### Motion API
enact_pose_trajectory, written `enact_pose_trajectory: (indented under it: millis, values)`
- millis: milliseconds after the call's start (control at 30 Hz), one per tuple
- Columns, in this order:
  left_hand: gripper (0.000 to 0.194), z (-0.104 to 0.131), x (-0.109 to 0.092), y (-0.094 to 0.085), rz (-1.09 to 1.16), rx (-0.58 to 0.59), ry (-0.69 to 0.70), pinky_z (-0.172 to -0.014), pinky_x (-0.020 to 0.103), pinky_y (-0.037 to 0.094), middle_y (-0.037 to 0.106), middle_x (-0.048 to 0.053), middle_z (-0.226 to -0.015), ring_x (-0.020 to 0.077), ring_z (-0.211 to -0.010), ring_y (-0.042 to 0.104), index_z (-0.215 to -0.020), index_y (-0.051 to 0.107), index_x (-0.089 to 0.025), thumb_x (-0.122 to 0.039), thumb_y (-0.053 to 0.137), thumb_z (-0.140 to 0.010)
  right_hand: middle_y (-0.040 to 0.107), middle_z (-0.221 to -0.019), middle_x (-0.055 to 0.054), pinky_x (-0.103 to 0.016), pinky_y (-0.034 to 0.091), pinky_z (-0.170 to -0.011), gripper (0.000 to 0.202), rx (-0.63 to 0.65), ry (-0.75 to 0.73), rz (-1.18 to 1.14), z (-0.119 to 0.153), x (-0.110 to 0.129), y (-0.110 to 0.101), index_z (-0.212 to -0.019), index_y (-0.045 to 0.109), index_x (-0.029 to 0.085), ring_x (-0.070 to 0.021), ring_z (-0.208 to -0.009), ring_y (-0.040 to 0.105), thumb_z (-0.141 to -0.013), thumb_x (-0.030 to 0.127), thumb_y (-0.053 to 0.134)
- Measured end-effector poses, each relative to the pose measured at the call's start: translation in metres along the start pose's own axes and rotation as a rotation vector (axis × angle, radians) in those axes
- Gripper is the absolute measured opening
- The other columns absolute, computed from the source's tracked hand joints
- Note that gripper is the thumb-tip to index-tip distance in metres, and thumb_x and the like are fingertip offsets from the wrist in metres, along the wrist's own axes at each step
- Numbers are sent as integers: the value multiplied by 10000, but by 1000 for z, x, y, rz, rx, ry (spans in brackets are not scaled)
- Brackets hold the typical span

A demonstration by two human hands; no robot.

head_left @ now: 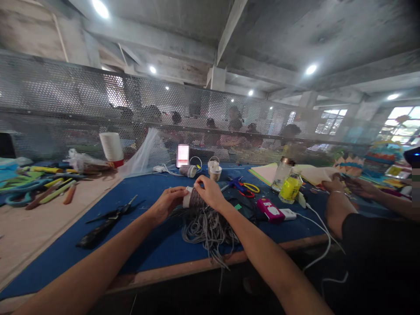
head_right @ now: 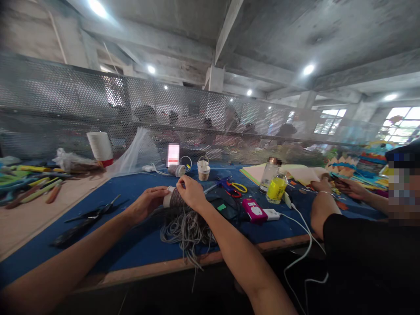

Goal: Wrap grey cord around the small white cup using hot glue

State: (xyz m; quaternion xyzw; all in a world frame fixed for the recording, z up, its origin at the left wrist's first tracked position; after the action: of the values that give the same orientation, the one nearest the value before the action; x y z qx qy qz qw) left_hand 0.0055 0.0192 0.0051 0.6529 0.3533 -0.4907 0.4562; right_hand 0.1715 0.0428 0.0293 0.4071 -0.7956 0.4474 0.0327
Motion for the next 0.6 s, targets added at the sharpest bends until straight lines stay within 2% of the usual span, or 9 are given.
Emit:
enact_pose_trajectory:
  millis: [600]
  values:
    - [152, 1, 0, 1, 10, 17, -11, -703, 279, 457, 695, 61, -783, 170, -697, 620, -798, 711, -133, -258, 717, -710, 671, -913, 2, -231, 430, -750, 104, 2, 24, -47, -2, -7, 4, -894, 577, 226, -145, -850, 624, -886, 286, 492]
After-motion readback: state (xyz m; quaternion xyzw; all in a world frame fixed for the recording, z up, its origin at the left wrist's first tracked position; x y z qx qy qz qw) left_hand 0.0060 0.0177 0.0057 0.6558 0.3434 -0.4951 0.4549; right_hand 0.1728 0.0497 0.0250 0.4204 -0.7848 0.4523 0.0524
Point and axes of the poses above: each hand's wrist, its own z-axis away from the middle knuckle, its own y-axis out of the palm, x = y × z, the point moved 2 cm from there along -z, towards the middle knuckle
